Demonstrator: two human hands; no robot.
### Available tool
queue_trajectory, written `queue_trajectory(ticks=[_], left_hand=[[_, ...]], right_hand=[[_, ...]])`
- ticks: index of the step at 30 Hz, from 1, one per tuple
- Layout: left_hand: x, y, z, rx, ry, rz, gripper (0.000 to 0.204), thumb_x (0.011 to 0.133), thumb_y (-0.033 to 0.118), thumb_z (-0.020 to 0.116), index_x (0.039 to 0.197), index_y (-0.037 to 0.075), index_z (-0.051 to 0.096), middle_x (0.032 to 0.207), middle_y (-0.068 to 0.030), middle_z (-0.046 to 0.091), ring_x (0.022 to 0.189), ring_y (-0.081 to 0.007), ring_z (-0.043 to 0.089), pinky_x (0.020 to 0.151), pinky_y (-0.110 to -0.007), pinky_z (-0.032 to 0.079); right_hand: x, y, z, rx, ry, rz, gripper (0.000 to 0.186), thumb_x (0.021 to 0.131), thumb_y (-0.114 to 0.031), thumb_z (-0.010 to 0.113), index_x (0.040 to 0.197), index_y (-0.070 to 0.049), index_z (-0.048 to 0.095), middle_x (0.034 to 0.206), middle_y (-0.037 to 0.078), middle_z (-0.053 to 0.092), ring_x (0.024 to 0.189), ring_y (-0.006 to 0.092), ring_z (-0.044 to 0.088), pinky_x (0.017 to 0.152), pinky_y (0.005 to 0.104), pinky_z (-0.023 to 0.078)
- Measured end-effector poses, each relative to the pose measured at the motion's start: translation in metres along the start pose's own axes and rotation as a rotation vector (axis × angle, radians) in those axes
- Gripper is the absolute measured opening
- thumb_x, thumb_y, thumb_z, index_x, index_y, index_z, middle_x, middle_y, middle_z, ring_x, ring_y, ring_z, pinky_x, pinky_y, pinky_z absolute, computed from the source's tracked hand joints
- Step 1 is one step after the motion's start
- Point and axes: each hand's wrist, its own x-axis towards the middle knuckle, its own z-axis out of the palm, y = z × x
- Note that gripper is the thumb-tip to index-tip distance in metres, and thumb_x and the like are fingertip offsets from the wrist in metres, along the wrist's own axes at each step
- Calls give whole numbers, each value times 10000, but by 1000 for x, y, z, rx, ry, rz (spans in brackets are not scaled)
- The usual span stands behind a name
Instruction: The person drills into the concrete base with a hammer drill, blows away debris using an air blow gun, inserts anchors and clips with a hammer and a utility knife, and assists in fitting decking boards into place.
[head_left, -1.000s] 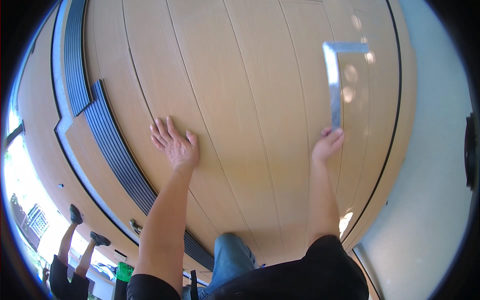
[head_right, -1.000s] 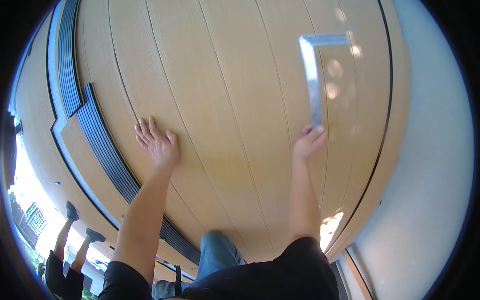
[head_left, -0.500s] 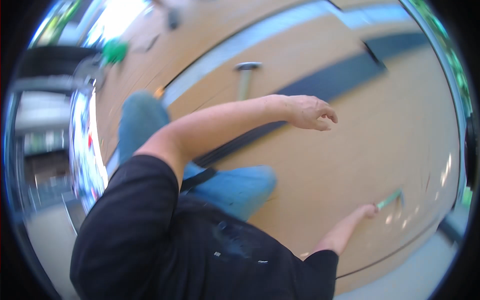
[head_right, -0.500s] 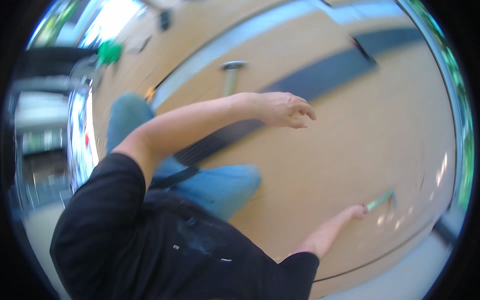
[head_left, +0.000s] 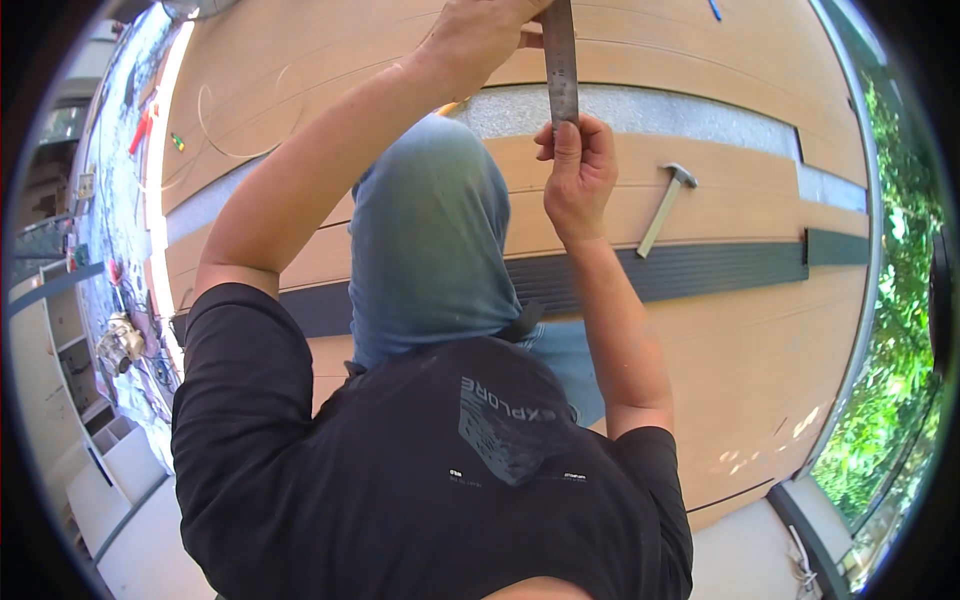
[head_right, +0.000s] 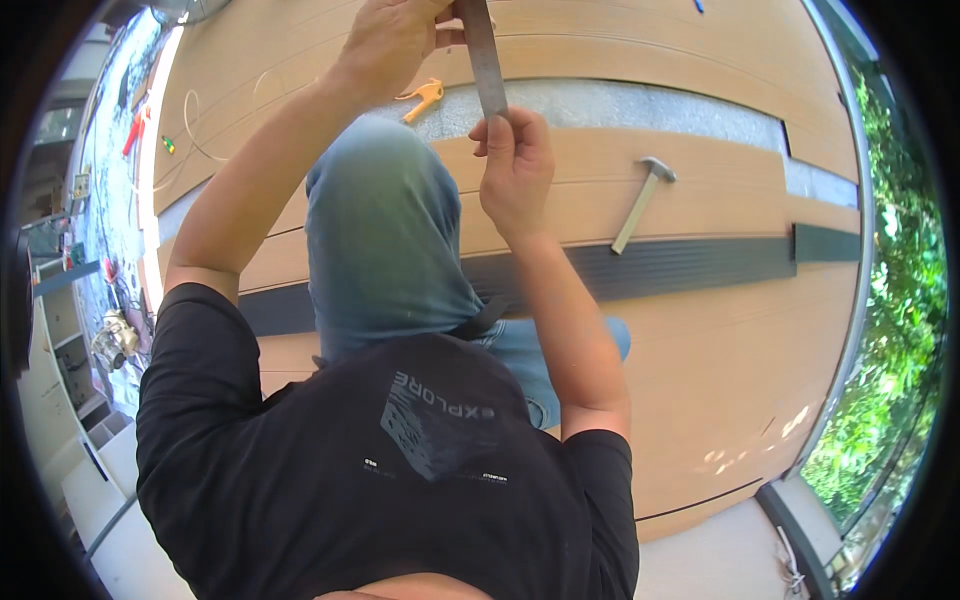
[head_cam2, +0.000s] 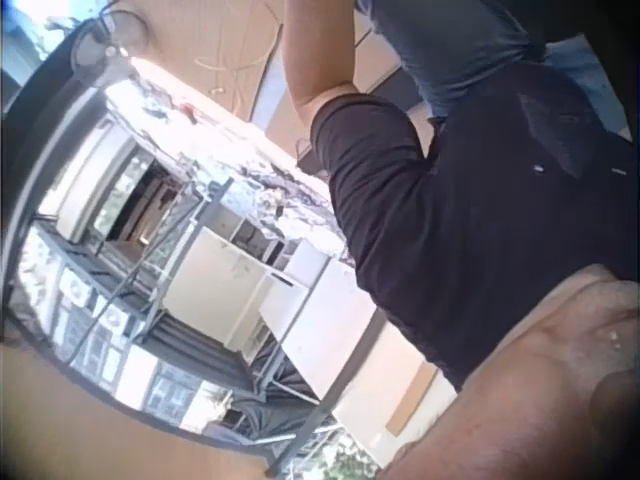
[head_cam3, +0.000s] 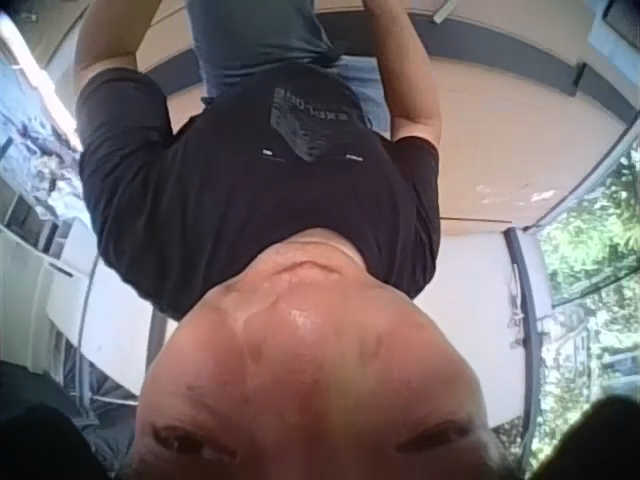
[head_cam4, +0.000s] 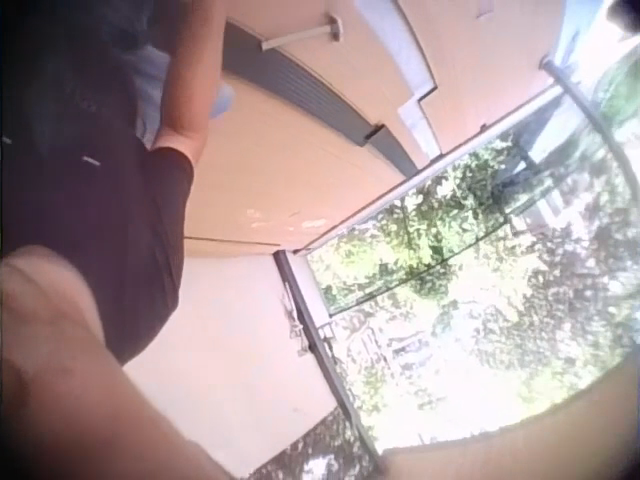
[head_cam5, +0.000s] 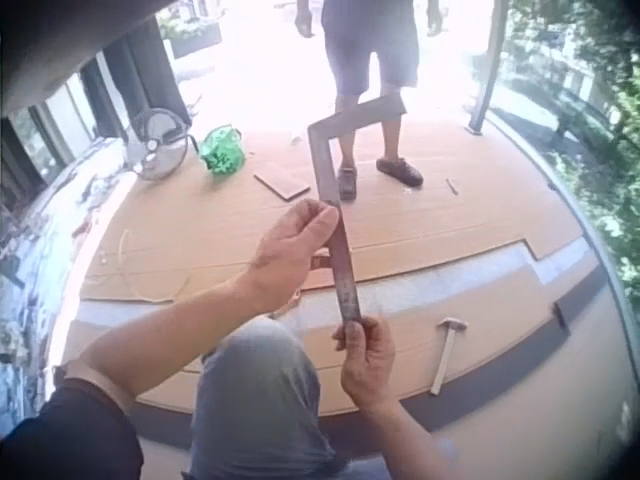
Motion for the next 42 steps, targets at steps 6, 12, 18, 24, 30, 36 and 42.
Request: queue_trajectory(ticks=[6,12,18,24,30,36,42], left_hand=[[45,-94,-175,-498,43,10,402,1066,254,621,1327,64,382,985,-95,689,820,-168,709,664,-343,586],[12,-251,-350,514,334,-164,249,1056,262,609,1018,18,642,785,-31,662,664,-128,621,603,-299,485],[-62,-334,-434,845,266,-515,183,1039,206,613,1153,78,677,964,-111,743,757,-291,700,685,-392,563],[-68,-349,-446,1058,171,-269,157,987,180,684,1117,92,696,1034,-90,742,905,-328,714,722,-393,581],[-70,-363,-442,1087,112,-223,127,978,186,692,1077,107,699,1011,-79,742,870,-336,712,697,-394,578],[-74,-378,-444,1155,73,-181,127,974,210,699,1072,131,699,1007,-57,742,847,-331,708,669,-407,572],[-70,-379,-434,1218,90,-110,159,1011,245,653,1123,137,687,1038,-49,729,898,-340,693,714,-414,574]], right_hand=[[46,113,73,-543,-634,32,307,1022,-155,651,1304,-42,610,1121,140,730,1043,278,691,941,384,535],[43,254,-270,-1274,20,415,528,1029,-319,623,1381,62,531,1320,253,608,1225,361,585,1073,434,457],[-29,259,-378,-1572,125,931,797,945,-393,722,1444,144,410,1293,285,633,1125,391,649,1008,441,501],[23,296,-393,-1471,310,1138,587,888,-232,771,1309,75,500,1143,201,673,1012,333,666,844,477,549],[58,291,-392,-1200,555,1293,292,878,-234,643,982,28,566,808,143,631,680,292,640,607,430,536],[92,245,-244,-979,506,1017,66,968,-131,553,925,-92,522,645,-22,398,493,100,383,443,289,350],[122,215,-93,-826,-19,708,197,1033,-167,560,1156,-14,577,717,-11,519,558,59,480,474,241,399]])
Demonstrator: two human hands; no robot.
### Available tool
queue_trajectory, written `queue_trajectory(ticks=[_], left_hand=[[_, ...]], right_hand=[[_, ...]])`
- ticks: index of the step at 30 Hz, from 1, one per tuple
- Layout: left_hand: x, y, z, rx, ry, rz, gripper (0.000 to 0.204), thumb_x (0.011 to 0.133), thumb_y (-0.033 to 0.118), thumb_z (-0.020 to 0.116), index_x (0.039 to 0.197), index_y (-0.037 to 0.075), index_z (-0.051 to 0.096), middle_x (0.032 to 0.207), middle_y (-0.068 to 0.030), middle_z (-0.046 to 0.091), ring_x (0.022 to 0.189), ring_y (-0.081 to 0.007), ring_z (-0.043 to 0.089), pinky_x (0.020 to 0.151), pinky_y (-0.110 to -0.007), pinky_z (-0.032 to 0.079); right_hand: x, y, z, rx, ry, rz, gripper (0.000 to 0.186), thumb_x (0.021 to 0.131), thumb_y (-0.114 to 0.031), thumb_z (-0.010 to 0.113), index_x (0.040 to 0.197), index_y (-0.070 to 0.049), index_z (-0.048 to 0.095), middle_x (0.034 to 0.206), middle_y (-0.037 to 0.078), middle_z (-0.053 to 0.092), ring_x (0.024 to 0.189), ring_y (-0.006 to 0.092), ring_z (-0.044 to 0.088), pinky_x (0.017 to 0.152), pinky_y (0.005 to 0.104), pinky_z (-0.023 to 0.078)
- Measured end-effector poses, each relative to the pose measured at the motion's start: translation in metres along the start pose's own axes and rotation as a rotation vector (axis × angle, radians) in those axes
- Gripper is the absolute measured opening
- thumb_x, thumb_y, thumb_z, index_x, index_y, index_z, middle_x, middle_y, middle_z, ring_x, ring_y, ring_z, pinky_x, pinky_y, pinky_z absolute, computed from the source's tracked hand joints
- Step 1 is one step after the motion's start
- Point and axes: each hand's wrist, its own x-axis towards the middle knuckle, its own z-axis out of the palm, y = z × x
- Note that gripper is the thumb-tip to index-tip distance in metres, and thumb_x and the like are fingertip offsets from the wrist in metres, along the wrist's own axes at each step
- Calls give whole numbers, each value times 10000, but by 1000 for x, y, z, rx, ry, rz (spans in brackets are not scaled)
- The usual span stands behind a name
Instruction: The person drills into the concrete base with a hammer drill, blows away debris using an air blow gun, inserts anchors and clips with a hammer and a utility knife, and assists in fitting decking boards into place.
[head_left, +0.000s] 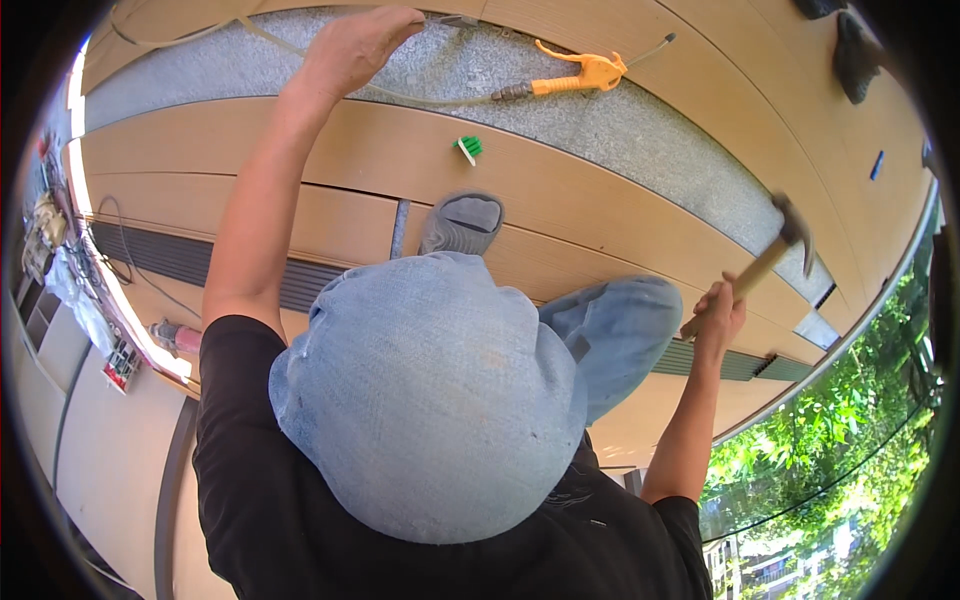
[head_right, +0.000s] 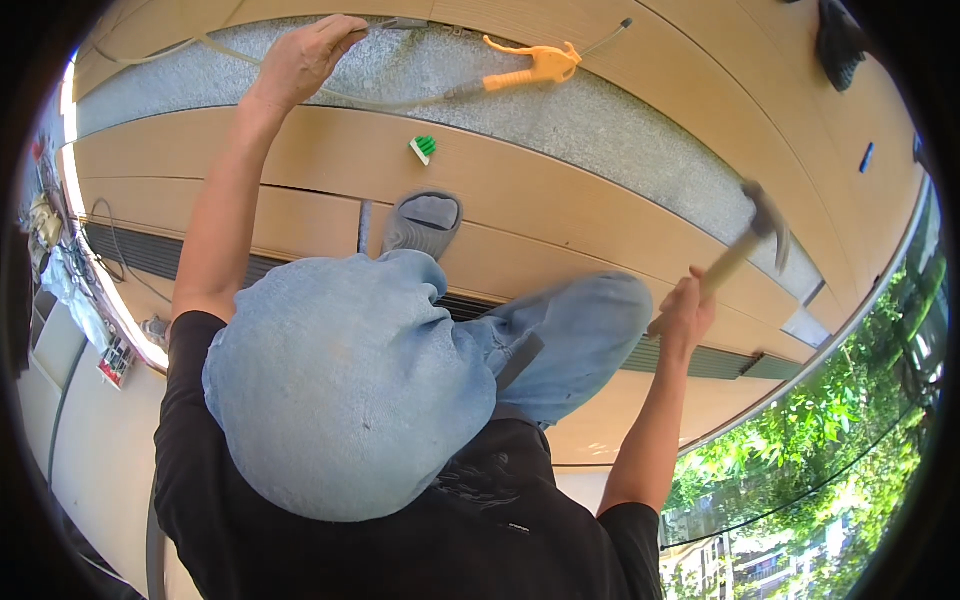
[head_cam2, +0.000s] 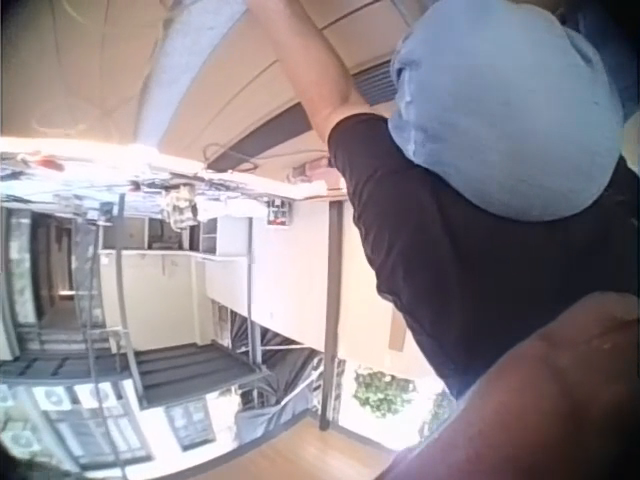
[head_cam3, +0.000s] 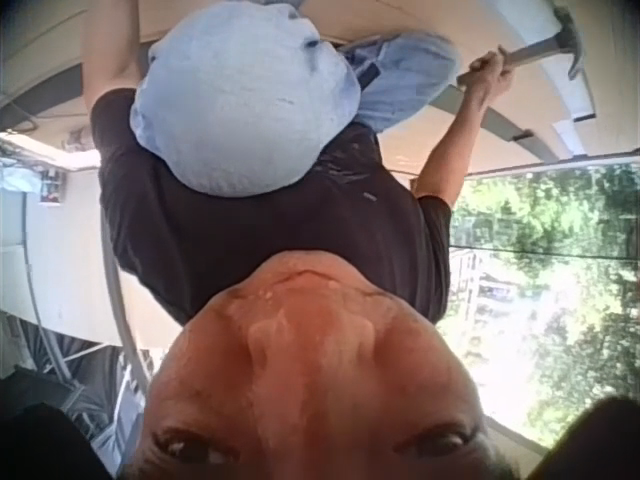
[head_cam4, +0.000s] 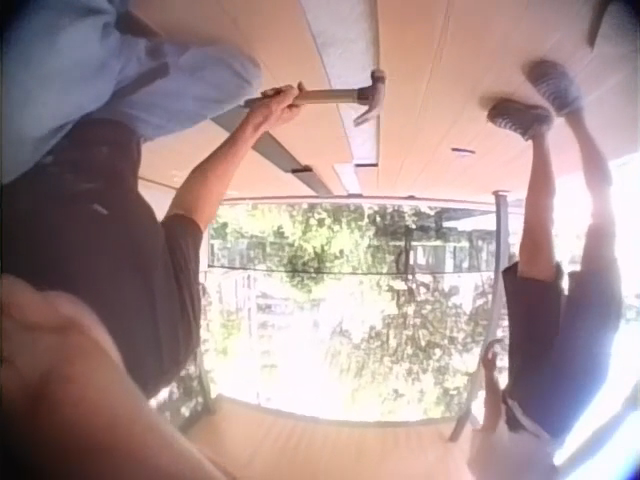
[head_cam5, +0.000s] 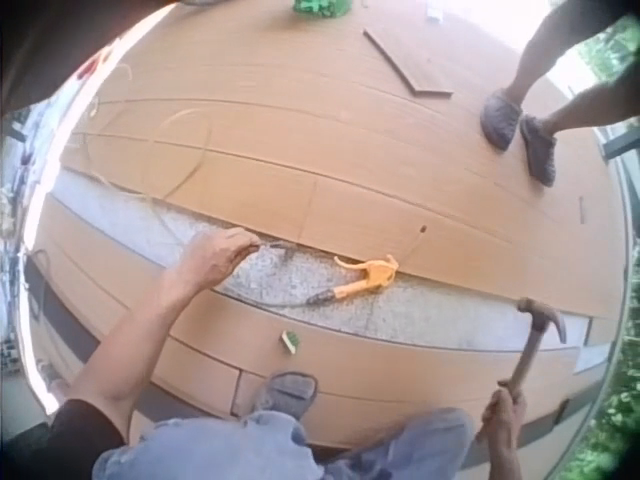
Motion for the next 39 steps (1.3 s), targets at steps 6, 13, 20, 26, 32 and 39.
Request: queue_trajectory(ticks=[6,13,20,26,32,39], left_hand=[[-1,-5,-5,-52,13,91,157,987,234,615,970,92,681,927,-145,714,856,-376,699,703,-466,555],[-1,-22,-3,53,-64,119,184,1020,256,578,990,88,646,904,-161,710,856,-384,704,704,-483,557],[4,-25,3,112,-113,165,110,998,211,548,994,131,623,899,-147,723,860,-369,721,706,-499,562],[5,-19,-2,145,-164,117,108,991,205,544,990,133,625,901,-131,730,867,-364,727,705,-494,567],[8,-16,-4,132,-77,235,98,974,190,547,983,133,627,866,-128,726,819,-370,727,675,-500,575],[9,-18,1,183,-116,235,94,966,185,548,1001,135,620,879,-141,724,823,-381,725,678,-506,573]], right_hand=[[-29,-98,124,-233,-448,-309,312,1064,-223,562,1326,-56,566,732,-20,536,589,68,515,525,269,447],[-58,-142,232,-559,-569,-754,345,1045,-186,576,1369,-91,503,867,277,663,799,507,652,686,522,522],[-54,-129,242,-634,-547,-784,301,1054,-197,558,1339,-118,499,913,284,681,850,528,648,690,566,509],[-67,-128,234,-582,-523,-811,335,1048,-196,561,1367,-129,484,916,268,694,847,514,660,689,568,514],[-53,-119,241,-659,-549,-786,360,1051,-205,551,1392,-110,484,949,270,701,868,513,661,718,571,520],[-60,-115,235,-625,-512,-803,362,1052,-197,555,1396,-105,489,938,269,695,853,505,663,714,553,528]])
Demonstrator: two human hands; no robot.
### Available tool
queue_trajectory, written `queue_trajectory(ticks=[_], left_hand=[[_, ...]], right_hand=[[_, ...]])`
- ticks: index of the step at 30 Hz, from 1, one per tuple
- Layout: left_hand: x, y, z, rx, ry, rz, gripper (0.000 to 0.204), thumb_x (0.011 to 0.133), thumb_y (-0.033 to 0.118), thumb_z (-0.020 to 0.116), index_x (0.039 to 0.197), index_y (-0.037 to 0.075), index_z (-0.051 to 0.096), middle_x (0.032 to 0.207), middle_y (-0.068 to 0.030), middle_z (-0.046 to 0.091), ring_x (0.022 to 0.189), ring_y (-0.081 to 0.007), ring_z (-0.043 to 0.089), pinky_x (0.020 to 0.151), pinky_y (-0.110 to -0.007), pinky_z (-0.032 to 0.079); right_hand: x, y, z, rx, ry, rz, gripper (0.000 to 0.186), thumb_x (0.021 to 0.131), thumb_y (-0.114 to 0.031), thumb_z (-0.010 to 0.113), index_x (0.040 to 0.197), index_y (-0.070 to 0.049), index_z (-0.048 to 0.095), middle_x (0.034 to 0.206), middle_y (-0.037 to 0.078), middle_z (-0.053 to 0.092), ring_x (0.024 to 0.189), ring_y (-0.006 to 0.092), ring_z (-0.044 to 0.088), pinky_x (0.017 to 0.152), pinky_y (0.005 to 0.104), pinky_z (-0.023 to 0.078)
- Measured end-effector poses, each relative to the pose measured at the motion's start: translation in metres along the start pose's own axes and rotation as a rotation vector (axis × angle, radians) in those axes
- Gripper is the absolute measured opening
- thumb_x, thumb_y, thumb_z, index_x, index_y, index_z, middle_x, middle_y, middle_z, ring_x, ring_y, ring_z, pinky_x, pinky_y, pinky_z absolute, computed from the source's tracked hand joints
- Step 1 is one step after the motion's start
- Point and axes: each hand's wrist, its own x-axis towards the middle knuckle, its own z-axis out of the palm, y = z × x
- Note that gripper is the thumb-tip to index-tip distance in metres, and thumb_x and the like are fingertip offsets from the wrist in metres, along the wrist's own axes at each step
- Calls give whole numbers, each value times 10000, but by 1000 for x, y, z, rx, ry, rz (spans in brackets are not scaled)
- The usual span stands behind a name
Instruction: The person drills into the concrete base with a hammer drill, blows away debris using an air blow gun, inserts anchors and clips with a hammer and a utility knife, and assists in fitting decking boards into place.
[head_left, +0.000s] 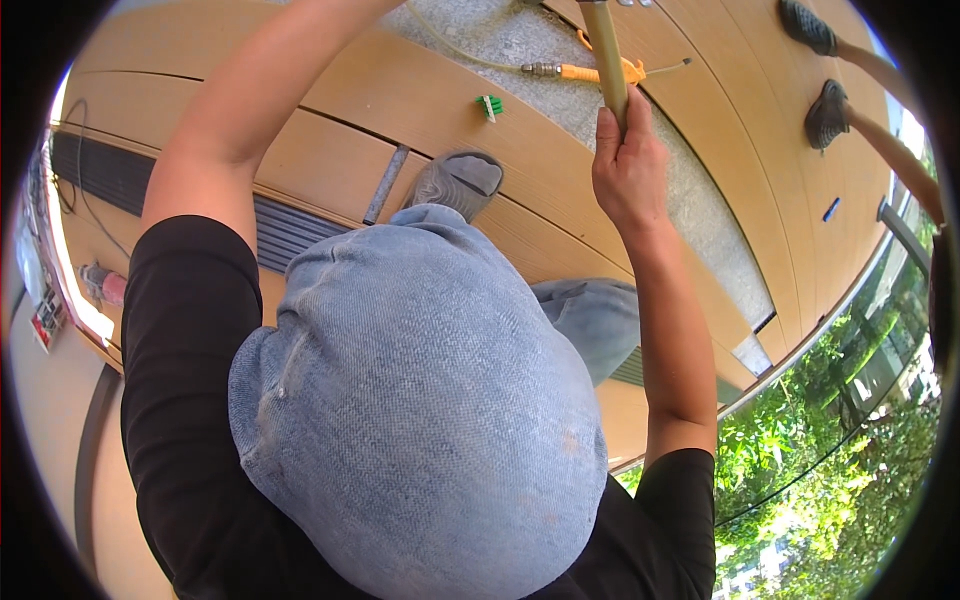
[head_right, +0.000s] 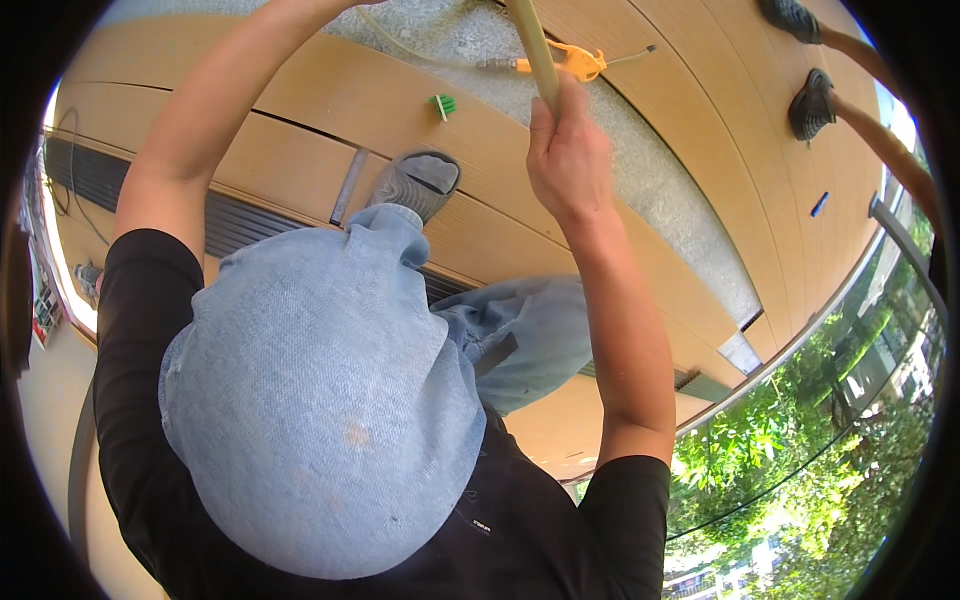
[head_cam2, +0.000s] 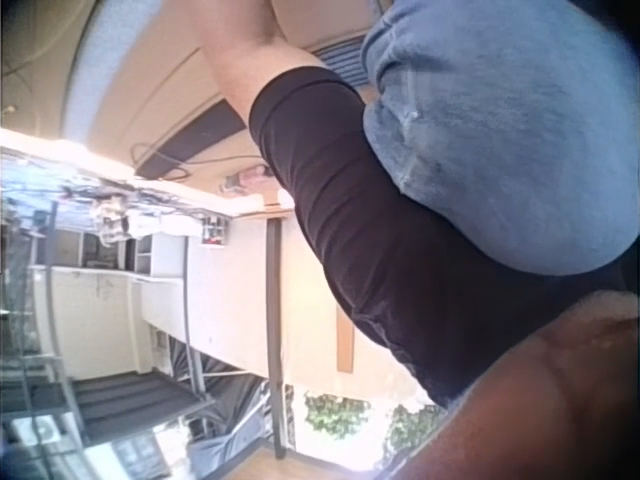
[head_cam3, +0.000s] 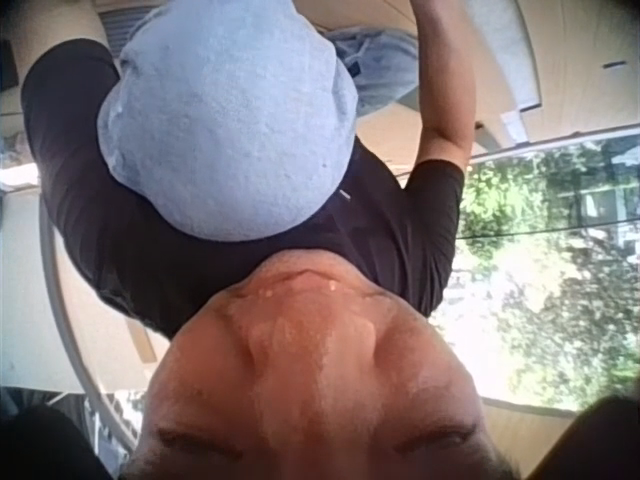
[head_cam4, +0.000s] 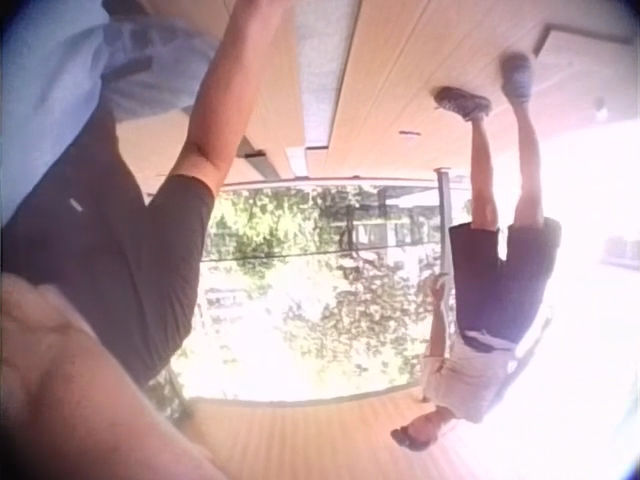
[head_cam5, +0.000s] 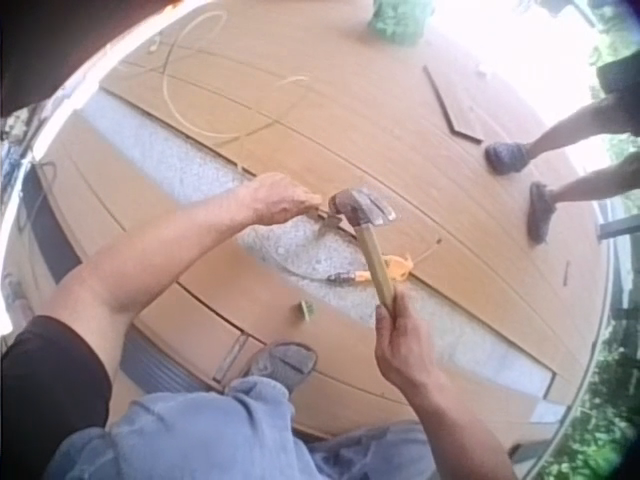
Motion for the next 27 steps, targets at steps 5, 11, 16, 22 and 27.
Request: queue_trajectory(ticks=[5,11,16,22,27], left_hand=[[-1,2,-4,-34,-12,-19,94,970,188,548,1007,140,619,884,-140,724,820,-382,723,663,-508,570],[-3,2,-3,-30,77,-2,97,981,200,547,1013,141,618,890,-136,724,821,-380,721,658,-498,569],[-4,-2,3,-8,51,-16,116,986,210,552,1020,132,631,913,-140,731,844,-377,724,671,-492,573],[-6,2,5,-87,120,17,129,985,216,555,1016,127,644,917,-145,734,861,-376,724,695,-495,575],[-2,-5,4,-34,-27,-72,128,983,213,551,1002,129,646,904,-151,731,855,-378,723,694,-497,575]], right_hand=[[0,5,3,21,2,-9,368,1052,-205,557,1401,-112,486,910,253,695,833,500,665,697,555,528],[1,10,13,9,59,-44,342,1051,-184,562,1376,-101,496,863,230,685,769,484,665,669,536,529],[-1,-1,11,62,48,-30,327,1053,-194,551,1360,-96,496,851,245,683,752,499,660,653,559,517],[6,14,20,-23,43,21,318,1054,-185,552,1357,-106,498,821,220,676,738,484,665,647,551,518],[-4,-1,16,119,111,-17,317,1050,-189,558,1352,-106,507,843,231,687,760,471,675,650,545,522]])
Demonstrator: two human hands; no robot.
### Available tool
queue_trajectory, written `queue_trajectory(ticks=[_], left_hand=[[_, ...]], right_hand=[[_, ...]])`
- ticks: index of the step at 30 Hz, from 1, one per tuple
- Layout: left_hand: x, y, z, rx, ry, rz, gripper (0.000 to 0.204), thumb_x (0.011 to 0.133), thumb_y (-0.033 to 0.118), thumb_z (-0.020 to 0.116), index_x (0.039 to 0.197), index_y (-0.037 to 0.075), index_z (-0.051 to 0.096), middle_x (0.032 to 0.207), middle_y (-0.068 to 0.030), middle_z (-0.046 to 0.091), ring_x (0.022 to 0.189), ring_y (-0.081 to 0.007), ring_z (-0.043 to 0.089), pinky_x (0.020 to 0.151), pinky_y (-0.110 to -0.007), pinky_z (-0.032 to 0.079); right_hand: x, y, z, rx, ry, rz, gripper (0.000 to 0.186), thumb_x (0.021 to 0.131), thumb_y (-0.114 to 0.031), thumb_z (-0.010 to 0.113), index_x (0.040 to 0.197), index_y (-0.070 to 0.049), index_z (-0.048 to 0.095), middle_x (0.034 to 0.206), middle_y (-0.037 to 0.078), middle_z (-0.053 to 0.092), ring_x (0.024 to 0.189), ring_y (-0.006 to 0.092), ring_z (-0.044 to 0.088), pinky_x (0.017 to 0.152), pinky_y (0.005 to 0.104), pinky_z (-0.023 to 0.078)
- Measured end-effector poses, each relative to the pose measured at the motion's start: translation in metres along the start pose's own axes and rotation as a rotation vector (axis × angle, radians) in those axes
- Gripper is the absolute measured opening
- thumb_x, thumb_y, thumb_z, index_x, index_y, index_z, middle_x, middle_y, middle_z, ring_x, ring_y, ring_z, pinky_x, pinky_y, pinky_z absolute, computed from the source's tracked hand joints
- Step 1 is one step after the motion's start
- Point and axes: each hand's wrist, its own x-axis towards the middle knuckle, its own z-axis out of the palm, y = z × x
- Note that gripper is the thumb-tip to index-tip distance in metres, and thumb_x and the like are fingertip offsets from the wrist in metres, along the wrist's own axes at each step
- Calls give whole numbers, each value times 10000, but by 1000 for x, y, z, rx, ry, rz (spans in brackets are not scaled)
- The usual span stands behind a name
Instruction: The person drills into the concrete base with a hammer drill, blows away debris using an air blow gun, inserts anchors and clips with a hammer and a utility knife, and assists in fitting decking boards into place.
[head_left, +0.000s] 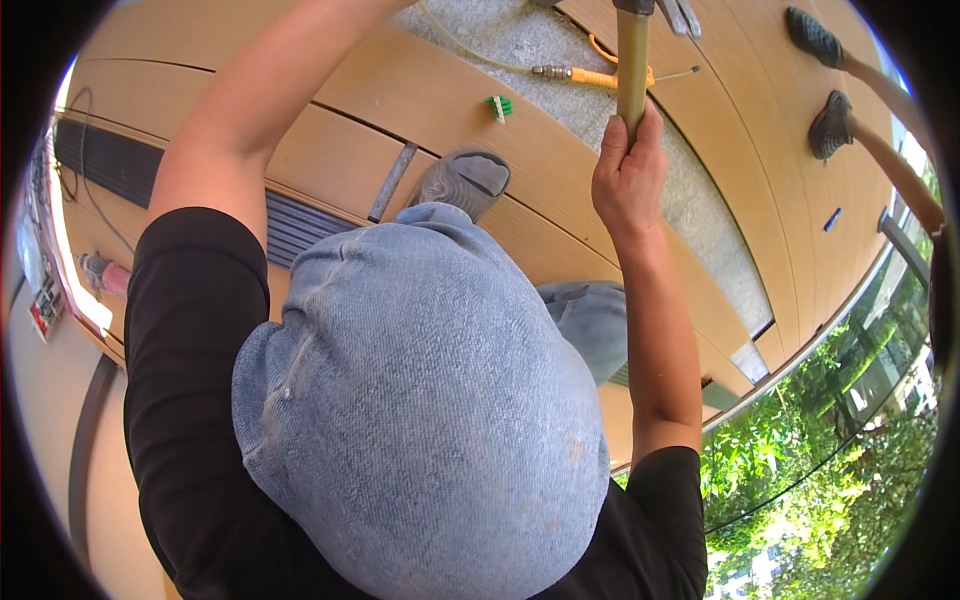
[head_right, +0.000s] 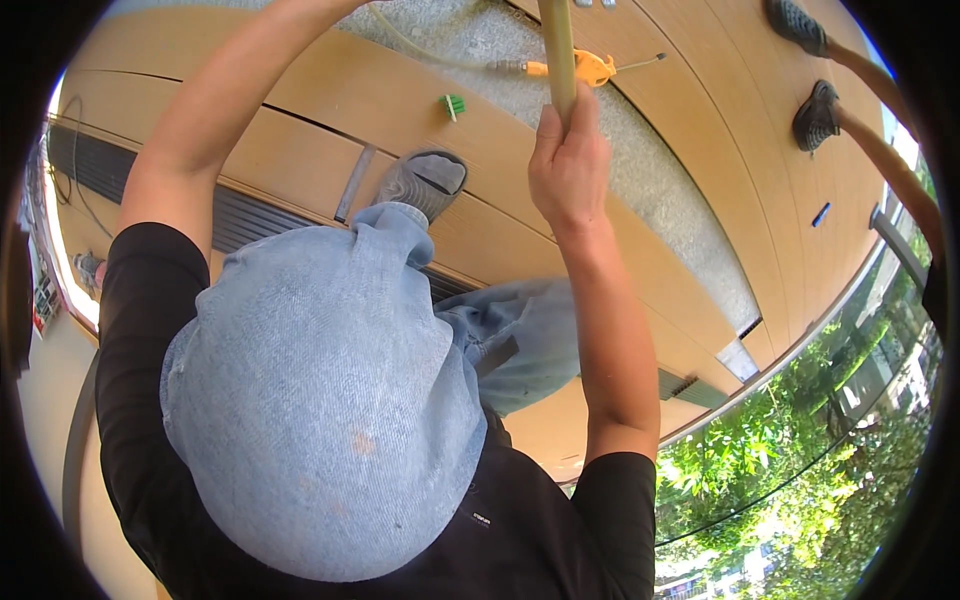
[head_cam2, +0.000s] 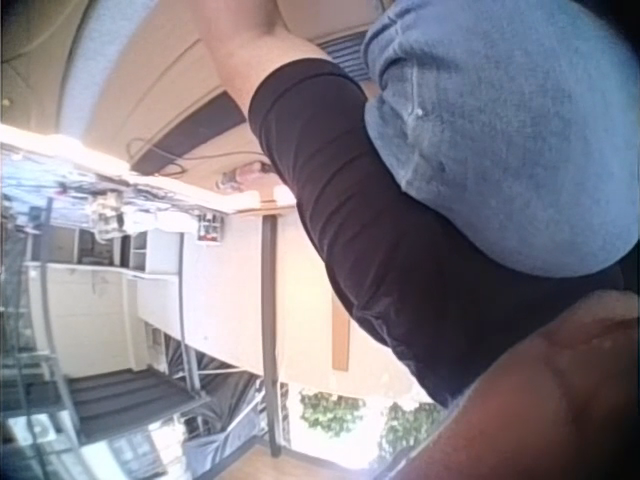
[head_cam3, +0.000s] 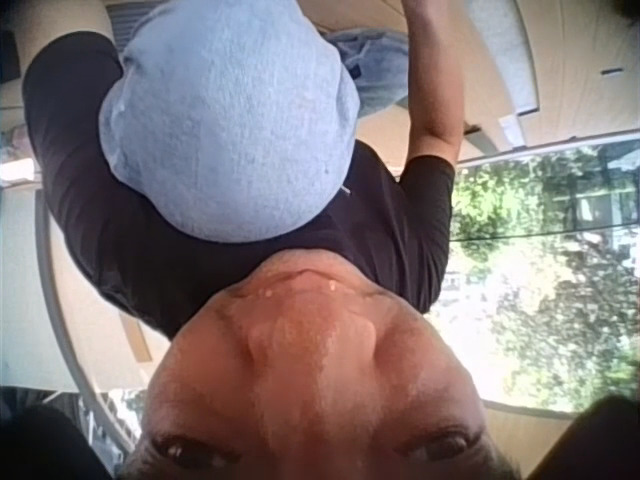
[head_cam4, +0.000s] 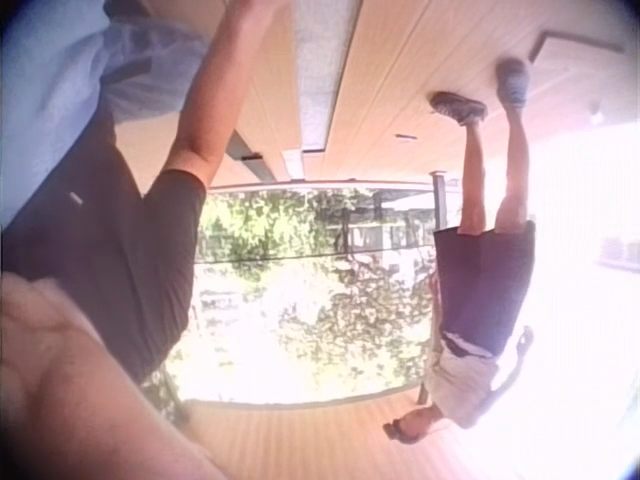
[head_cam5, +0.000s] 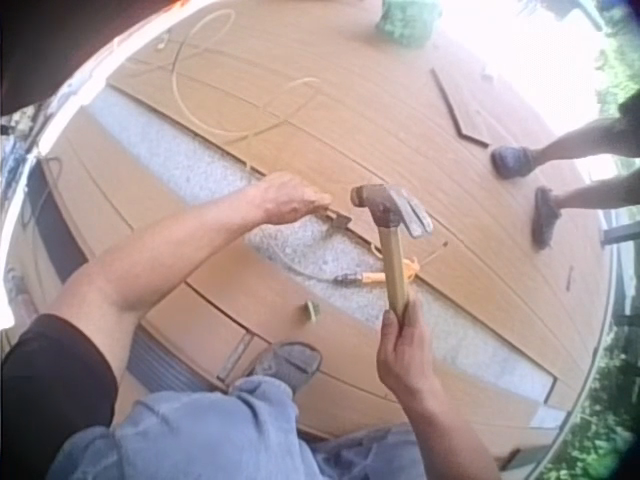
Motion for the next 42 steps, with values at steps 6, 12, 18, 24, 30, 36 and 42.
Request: queue_trajectory(ticks=[6,12,18,24,30,36,42], left_hand=[[8,6,-7,-25,46,67,112,973,201,546,983,138,639,872,-144,728,825,-382,722,677,-495,571],[1,2,1,-91,164,139,113,970,227,560,982,140,632,869,-139,727,822,-383,719,662,-497,569],[0,3,2,-39,92,55,92,963,215,573,969,138,622,868,-138,724,819,-380,718,657,-496,568],[3,2,-3,-43,82,85,108,968,234,580,963,136,625,846,-146,713,819,-393,713,659,-509,565],[7,3,-6,-67,-12,22,141,999,248,546,993,137,634,874,-170,718,850,-414,712,692,-520,567],[10,-3,-2,-68,-5,26,142,1009,232,535,1017,132,636,915,-184,727,860,-420,710,709,-524,567],[-3,-18,13,-156,207,69,127,1008,220,537,1038,132,624,910,-184,721,867,-420,709,719,-527,564]], right_hand=[[12,19,3,-160,-76,-15,345,1051,-182,561,1378,-96,495,820,220,678,741,461,672,637,513,527],[2,20,10,-123,-9,-67,356,1049,-170,555,1387,-92,478,822,231,679,753,477,669,646,527,528],[3,0,0,-10,-23,1,302,1061,-178,539,1353,-106,515,800,214,665,734,466,667,640,509,522],[11,18,4,-111,-64,-13,309,1056,-191,551,1338,-71,515,794,221,667,733,462,675,615,518,520],[9,-10,-7,-29,6,-32,300,1061,-203,541,1335,-80,525,785,232,660,723,472,654,631,528,508],[18,-3,-6,-51,-80,21,300,1062,-203,542,1338,-90,517,782,233,657,698,477,648,632,522,505],[20,-18,-6,-99,-88,40,289,1068,-214,536,1329,-93,518,828,241,671,755,483,654,656,532,500]])
